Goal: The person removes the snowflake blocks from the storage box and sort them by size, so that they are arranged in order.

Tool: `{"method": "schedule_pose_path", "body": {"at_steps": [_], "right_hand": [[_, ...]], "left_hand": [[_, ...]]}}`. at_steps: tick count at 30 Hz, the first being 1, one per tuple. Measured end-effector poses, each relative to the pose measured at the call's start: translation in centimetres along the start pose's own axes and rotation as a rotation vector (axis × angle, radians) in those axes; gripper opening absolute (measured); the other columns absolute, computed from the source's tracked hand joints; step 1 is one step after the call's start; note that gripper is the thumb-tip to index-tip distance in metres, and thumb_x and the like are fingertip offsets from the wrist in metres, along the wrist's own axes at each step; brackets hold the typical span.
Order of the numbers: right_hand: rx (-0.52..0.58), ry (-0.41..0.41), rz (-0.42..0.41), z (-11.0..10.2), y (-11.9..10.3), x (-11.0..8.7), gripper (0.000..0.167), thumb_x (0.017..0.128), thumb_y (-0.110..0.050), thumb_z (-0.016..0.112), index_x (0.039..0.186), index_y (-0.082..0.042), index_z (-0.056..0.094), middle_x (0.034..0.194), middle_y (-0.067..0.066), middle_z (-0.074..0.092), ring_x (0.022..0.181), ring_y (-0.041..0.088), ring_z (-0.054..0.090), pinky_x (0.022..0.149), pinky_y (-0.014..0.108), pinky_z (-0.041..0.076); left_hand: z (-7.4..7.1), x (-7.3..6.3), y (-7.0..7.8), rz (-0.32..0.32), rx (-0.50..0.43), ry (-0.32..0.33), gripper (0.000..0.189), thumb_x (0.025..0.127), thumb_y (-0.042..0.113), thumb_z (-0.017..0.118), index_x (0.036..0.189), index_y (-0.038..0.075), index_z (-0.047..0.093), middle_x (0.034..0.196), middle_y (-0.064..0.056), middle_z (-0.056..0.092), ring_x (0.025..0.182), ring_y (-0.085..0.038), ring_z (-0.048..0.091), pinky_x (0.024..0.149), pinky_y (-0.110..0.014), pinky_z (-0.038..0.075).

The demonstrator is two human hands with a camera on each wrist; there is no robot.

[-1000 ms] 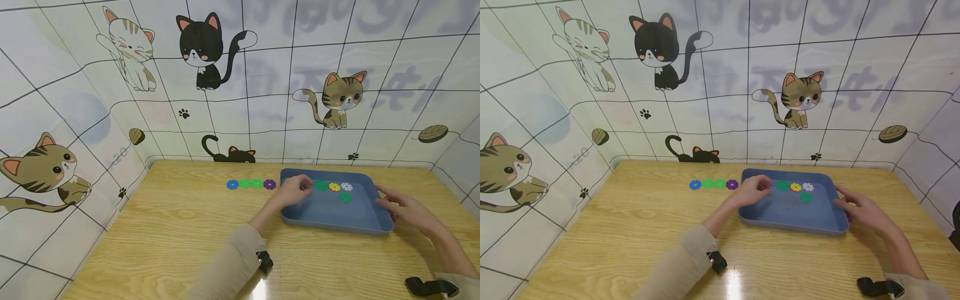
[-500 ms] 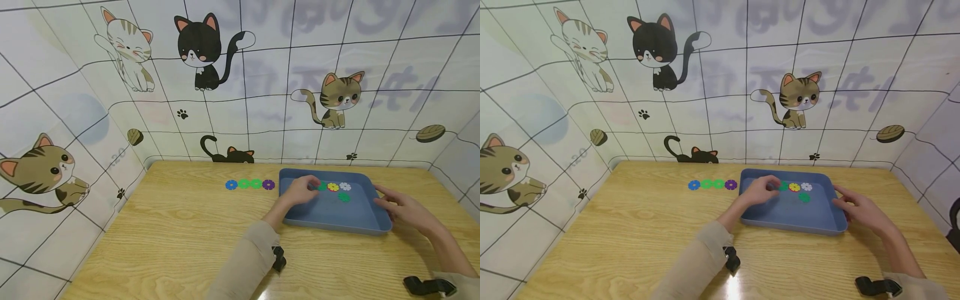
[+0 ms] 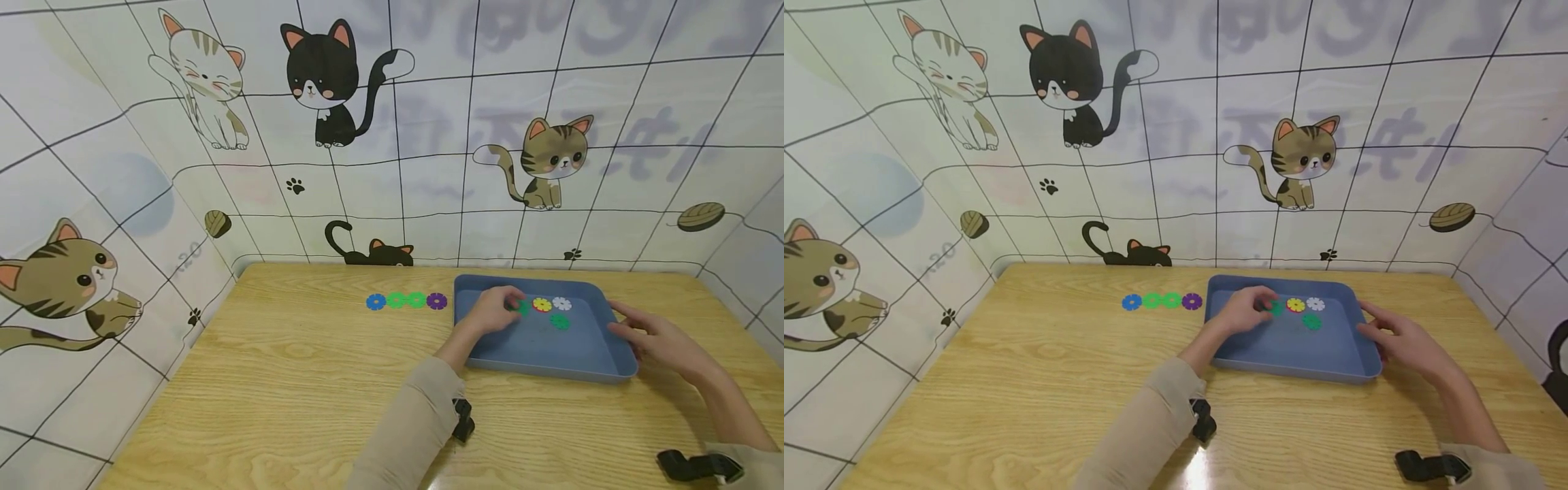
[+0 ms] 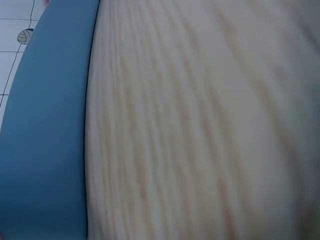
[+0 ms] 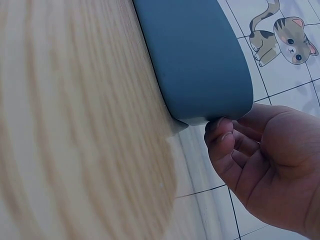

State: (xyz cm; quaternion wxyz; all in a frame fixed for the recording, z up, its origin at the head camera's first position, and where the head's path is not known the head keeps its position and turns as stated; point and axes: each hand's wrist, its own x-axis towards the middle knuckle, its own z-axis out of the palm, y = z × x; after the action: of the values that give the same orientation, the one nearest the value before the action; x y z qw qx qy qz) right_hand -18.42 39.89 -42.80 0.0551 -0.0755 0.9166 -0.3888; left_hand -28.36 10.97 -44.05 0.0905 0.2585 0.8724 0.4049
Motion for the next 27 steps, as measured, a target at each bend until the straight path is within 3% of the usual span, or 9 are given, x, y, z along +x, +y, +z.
{"method": "schedule_pose_path", "body": {"at_steps": [7,13,21,27], "right_hand": [[-0.013,-0.006,0.005,0.29,-0.02,0.02,0.064,0.108,-0.023,0.05,0.156,0.008,0.02,0.093,0.01,0.055,0.061,0.018,0.05,0.055,0.032,0.043],[-0.037,-0.008,0.009,0.34,0.04,0.22,0.062,0.109,-0.022,0.049,0.156,0.008,0.021,0.094,0.01,0.055,0.061,0.017,0.05,0.055,0.032,0.043],[-0.016,-0.007,-0.007,0.26,0.0,0.0,0.063,0.108,-0.024,0.05,0.156,0.008,0.022,0.093,0.009,0.056,0.06,0.019,0.051,0.055,0.033,0.043],[-0.001,-0.002,-0.015,0.01,-0.04,-0.17,0.064,0.108,-0.026,0.05,0.156,0.006,0.022,0.091,0.009,0.056,0.059,0.021,0.052,0.055,0.033,0.044]], "left_hand": [[-0.2,-0.22,0.21,-0.069,0.056,0.007,0.034,0.09,0.011,0.078,0.122,0.004,0.07,0.083,0.005,0.058,0.075,-0.004,0.051,0.067,-0.015,0.041],[-0.33,-0.35,-0.05,-0.121,0.084,0.035,0.03,0.087,0.019,0.082,0.114,0.011,0.071,0.099,0.001,0.056,0.09,-0.007,0.049,0.077,-0.019,0.044],[-0.49,-0.47,0.12,-0.128,0.009,0.041,0.032,0.084,0.014,0.084,0.109,0.017,0.064,0.087,0.003,0.056,0.077,-0.01,0.051,0.066,-0.023,0.043],[-0.96,-0.93,0.51,-0.134,-0.023,0.035,0.023,0.09,0.008,0.077,0.109,0.018,0.068,0.086,0.003,0.058,0.077,-0.01,0.053,0.065,-0.024,0.044]]}}
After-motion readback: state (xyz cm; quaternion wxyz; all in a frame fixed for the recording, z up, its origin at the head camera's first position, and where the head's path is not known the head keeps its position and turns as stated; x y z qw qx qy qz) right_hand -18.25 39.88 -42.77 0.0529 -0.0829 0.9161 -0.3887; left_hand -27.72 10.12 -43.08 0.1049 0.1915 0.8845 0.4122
